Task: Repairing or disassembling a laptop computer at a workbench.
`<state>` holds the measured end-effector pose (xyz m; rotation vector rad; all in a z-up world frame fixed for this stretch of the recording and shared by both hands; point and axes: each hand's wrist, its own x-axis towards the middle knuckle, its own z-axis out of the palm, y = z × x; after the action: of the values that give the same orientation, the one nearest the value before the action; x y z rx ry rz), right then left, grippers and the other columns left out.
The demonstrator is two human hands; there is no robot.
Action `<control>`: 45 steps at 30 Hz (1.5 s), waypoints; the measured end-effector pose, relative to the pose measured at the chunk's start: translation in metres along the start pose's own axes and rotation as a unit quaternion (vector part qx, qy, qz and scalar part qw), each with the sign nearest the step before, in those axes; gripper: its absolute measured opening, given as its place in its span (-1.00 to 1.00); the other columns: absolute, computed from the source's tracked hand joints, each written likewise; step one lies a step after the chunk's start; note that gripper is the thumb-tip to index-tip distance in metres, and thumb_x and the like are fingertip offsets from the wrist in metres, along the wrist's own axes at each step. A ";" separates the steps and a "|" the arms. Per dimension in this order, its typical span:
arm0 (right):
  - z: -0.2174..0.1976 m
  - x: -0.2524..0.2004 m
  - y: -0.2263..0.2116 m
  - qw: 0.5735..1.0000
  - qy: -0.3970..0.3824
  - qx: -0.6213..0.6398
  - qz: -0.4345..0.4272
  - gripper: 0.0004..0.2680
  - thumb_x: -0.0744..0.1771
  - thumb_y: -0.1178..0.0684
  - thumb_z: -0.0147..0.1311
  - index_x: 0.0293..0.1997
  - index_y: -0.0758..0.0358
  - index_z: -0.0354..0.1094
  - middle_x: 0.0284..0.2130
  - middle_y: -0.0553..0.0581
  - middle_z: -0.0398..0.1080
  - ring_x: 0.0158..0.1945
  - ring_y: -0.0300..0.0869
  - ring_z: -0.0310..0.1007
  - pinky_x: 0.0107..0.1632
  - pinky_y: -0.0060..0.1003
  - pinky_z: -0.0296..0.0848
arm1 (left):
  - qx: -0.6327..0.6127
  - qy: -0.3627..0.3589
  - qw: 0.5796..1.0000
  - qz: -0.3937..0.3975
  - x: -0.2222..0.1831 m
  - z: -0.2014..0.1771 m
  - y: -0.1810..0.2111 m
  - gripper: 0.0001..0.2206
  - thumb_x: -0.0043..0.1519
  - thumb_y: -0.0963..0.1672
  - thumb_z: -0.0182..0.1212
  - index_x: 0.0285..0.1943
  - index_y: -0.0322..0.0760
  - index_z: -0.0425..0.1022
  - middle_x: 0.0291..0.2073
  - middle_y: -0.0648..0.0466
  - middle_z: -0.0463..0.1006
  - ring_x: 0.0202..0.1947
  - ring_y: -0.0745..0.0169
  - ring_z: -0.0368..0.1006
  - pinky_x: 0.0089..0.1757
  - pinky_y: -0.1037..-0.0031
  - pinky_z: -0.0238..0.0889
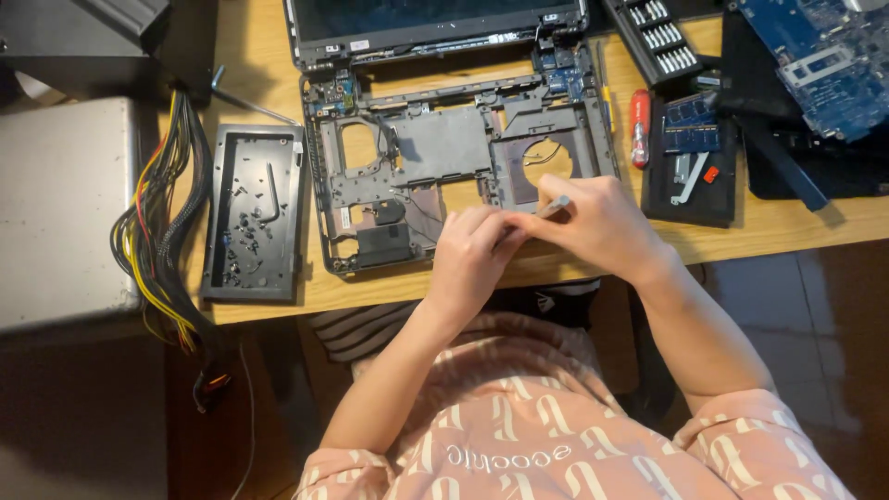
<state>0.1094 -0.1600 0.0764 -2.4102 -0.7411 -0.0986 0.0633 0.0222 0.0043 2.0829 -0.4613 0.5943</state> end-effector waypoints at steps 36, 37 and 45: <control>-0.039 0.051 -0.056 0.906 -0.348 -0.239 -0.038 -0.80 0.39 -0.06 -0.02 -0.30 0.24 0.33 -0.32 0.18 0.41 -0.12 0.05 0.50 -0.13 -0.09 0.46 | -0.050 -0.013 0.999 -0.001 0.002 -0.002 -0.003 -0.78 0.14 -0.20 0.38 -0.11 -0.36 0.47 -0.26 -0.04 0.51 -0.21 -0.11 0.41 -0.16 0.21 0.31; -0.038 0.049 -0.052 0.906 -0.347 -0.239 -0.038 -0.80 0.39 -0.06 -0.02 -0.30 0.24 0.33 -0.32 0.18 0.41 -0.12 0.05 0.50 -0.13 -0.09 0.46 | -0.050 -0.013 0.999 0.000 0.001 -0.003 -0.003 -0.78 0.14 -0.20 0.38 -0.11 -0.36 0.47 -0.26 -0.04 0.51 -0.21 -0.11 0.41 -0.16 0.21 0.31; -0.034 0.045 -0.042 0.921 -0.298 -0.205 -0.146 -0.83 0.35 -0.01 0.02 -0.34 0.27 0.36 -0.40 0.23 0.43 -0.21 0.11 0.50 -0.19 0.00 0.45 | -0.069 -0.027 0.997 0.007 0.007 -0.014 0.004 -0.82 0.15 -0.23 0.36 -0.11 -0.35 0.51 -0.20 -0.04 0.51 -0.14 -0.12 0.43 -0.11 0.23 0.33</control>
<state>0.1282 -0.1304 0.1368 -2.7251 -1.4836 0.4222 0.0641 0.0312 0.0177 1.9695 -0.5326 0.5015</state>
